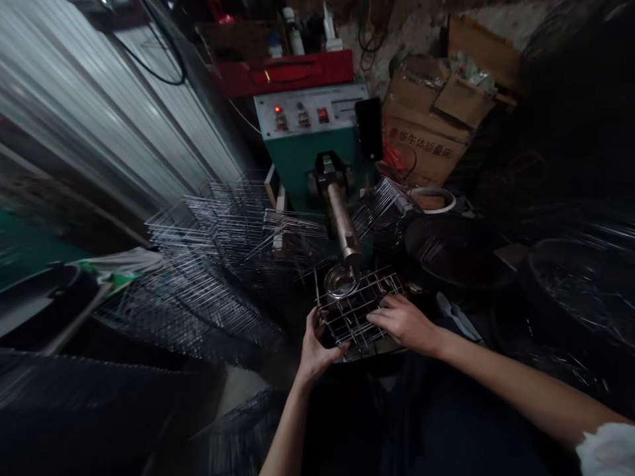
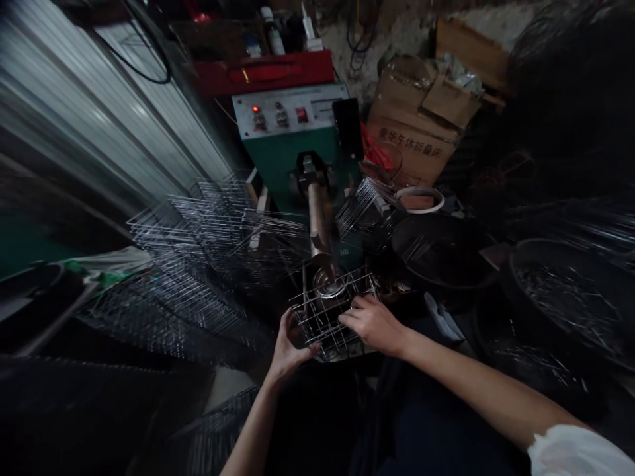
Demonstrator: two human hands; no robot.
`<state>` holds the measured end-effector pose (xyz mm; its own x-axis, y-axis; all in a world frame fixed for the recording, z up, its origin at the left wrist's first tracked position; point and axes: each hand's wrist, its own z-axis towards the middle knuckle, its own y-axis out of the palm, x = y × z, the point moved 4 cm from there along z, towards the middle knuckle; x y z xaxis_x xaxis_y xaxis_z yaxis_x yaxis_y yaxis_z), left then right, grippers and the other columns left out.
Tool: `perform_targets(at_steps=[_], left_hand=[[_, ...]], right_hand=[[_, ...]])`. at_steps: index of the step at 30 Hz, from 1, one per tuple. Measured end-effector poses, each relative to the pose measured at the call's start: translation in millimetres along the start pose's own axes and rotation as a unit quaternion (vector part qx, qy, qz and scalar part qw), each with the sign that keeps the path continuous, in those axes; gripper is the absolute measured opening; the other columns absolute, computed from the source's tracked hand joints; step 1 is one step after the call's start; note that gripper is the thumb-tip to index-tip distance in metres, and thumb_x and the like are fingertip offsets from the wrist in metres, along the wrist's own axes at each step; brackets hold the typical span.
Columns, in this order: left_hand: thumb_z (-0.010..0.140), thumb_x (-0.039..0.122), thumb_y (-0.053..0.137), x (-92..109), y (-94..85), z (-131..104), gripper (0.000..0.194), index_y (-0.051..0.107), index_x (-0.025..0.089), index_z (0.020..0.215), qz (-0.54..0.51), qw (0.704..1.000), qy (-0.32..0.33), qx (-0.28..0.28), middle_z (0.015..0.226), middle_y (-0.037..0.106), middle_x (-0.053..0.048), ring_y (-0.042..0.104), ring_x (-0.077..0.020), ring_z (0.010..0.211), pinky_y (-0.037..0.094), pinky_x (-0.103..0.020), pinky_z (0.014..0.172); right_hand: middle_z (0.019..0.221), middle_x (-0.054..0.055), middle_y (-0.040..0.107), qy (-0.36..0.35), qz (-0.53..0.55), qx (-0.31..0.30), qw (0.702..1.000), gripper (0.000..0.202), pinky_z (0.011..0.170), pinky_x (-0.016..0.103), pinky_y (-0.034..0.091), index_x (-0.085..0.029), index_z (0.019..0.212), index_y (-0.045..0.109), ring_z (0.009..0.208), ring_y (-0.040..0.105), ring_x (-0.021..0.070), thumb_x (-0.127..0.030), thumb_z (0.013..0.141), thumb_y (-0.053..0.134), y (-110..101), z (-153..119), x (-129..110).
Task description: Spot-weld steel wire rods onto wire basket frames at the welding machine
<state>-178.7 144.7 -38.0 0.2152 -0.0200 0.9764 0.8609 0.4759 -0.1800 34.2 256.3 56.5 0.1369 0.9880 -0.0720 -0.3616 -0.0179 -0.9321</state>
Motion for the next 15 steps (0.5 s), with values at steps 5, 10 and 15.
perform_targets(at_steps=[5,10,15], left_hand=[[0.057,0.037,0.09,-0.8,0.2,3.1,0.108,0.029,0.025,0.146,-0.003,1.0,0.027,0.004,0.144,0.046,-0.016,0.054,-0.0348,0.13,0.043,-0.051,0.111],[0.057,0.036,0.09,1.2,3.5,12.2,0.108,0.029,0.026,0.145,-0.023,0.999,0.023,0.01,0.143,0.047,-0.016,0.055,-0.0358,0.129,0.043,-0.055,0.11],[0.056,0.038,0.091,-0.8,7.8,17.5,0.107,0.031,0.026,0.144,-0.026,1.0,0.011,0.014,0.141,0.048,-0.015,0.059,-0.0349,0.124,0.048,-0.054,0.106]], right_hand=[[0.111,0.006,0.076,0.007,0.013,0.03,0.999,0.029,0.082,0.038,0.043,-0.02,0.121,0.068,0.096,0.059,0.0247,-0.014,0.096,0.055,3.2,0.1,4.0],[0.112,0.004,0.076,0.031,0.018,0.048,0.998,0.027,0.087,0.038,0.043,-0.022,0.12,0.068,0.1,0.06,0.024,-0.015,0.097,0.055,1.1,5.1,12.4],[0.104,0.005,0.075,0.013,0.032,0.08,0.996,0.023,0.081,0.034,0.044,-0.021,0.116,0.068,0.093,0.058,0.0227,-0.015,0.098,0.055,-3.4,10.6,20.4]])
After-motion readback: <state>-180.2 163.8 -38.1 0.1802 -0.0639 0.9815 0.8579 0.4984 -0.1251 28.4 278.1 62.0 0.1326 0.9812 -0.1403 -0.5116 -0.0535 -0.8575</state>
